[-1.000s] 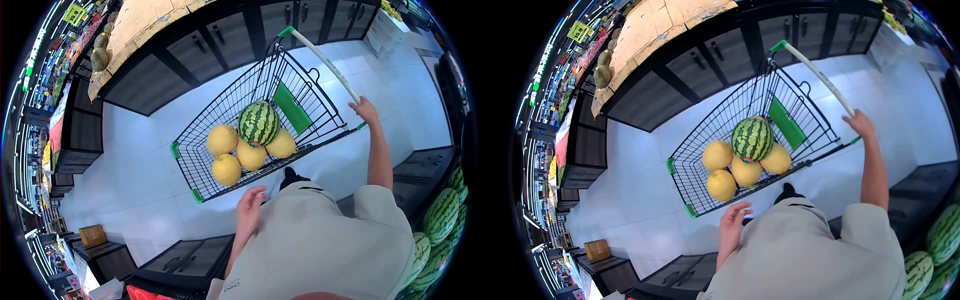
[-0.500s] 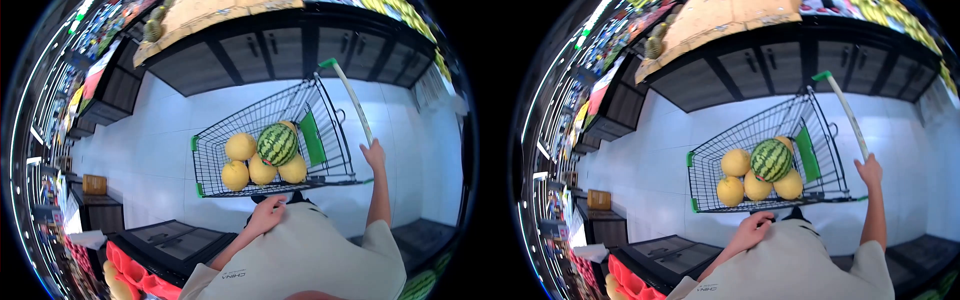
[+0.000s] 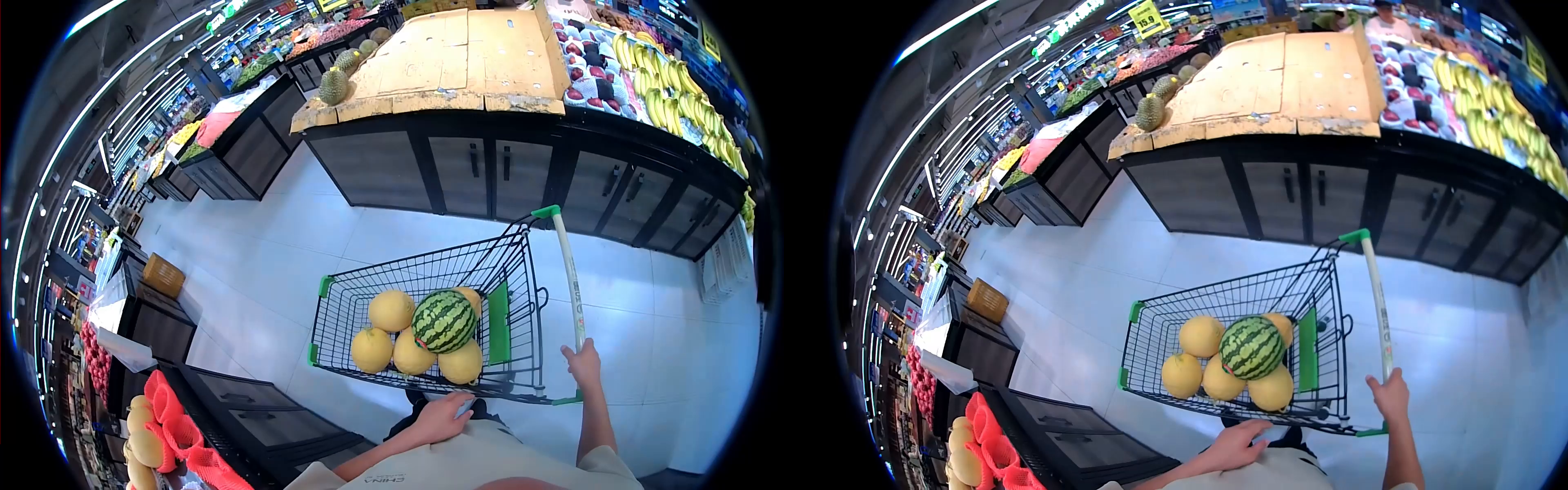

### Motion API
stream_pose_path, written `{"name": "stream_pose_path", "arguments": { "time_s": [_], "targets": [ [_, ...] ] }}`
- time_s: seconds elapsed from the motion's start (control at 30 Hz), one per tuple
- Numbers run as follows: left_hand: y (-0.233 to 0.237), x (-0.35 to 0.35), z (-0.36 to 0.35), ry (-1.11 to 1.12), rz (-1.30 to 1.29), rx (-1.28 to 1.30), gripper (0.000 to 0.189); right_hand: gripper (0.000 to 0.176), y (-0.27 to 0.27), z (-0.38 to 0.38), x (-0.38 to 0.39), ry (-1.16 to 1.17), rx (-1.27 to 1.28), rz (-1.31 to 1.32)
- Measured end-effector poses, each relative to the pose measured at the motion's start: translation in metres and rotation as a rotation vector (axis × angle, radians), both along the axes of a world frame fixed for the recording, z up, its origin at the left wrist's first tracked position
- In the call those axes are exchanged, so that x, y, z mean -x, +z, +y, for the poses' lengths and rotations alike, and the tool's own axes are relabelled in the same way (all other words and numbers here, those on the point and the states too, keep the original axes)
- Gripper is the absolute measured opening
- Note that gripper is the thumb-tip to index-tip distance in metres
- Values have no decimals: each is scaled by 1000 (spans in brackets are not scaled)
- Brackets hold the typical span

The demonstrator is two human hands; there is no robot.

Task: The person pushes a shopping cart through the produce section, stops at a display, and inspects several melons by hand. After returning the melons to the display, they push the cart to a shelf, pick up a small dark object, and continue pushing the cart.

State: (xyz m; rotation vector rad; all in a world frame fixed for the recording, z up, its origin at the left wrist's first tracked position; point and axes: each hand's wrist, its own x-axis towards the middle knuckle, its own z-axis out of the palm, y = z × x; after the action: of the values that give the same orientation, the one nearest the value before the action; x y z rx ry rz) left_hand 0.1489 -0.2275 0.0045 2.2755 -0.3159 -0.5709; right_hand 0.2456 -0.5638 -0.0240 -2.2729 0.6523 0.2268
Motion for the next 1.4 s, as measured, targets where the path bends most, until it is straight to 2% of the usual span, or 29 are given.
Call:
{"name": "stream_pose_path", "arguments": {
  "time_s": [0.23, 0.3, 0.37, 0.53, 0.63, 0.87, 1.03, 1.2, 1.3, 1.4],
  "targets": [
    [8, 5, -63, 67, -74, -26, 44, 42, -15, -13, -14, -19, -275, -75],
    [1, 7, -75, 29, -123, -29, 46, 38, -20, -17, -19, -23, -281, -82],
    [-10, 9, -86, 88, -173, -24, 46, 34, -31, -22, -26, -8, -290, -90],
    [-13, 12, -115, 114, -182, -29, 46, 18, -44, -30, -37, -91, -620, -154],
    [-21, 12, -131, 132, -216, -44, 46, 16, -50, -31, -42, -105, -722, -157],
    [-32, 21, -177, 181, -213, -27, 48, 15, -70, -35, -46, -58, -679, -153],
    [-40, 29, -208, 255, -269, -1, 50, 15, -77, -29, -43, -71, -786, -154],
    [-40, 32, -240, 295, -399, 31, 51, 21, -92, -28, -43, 24, -778, -112],
    [-36, 35, -254, 370, -392, 40, 48, 24, -107, -23, -44, 45, -799, -109],
    [-31, 41, -272, 425, -413, 63, 50, 22, -81, -30, -28, 169, -747, -30]
  ]
}}
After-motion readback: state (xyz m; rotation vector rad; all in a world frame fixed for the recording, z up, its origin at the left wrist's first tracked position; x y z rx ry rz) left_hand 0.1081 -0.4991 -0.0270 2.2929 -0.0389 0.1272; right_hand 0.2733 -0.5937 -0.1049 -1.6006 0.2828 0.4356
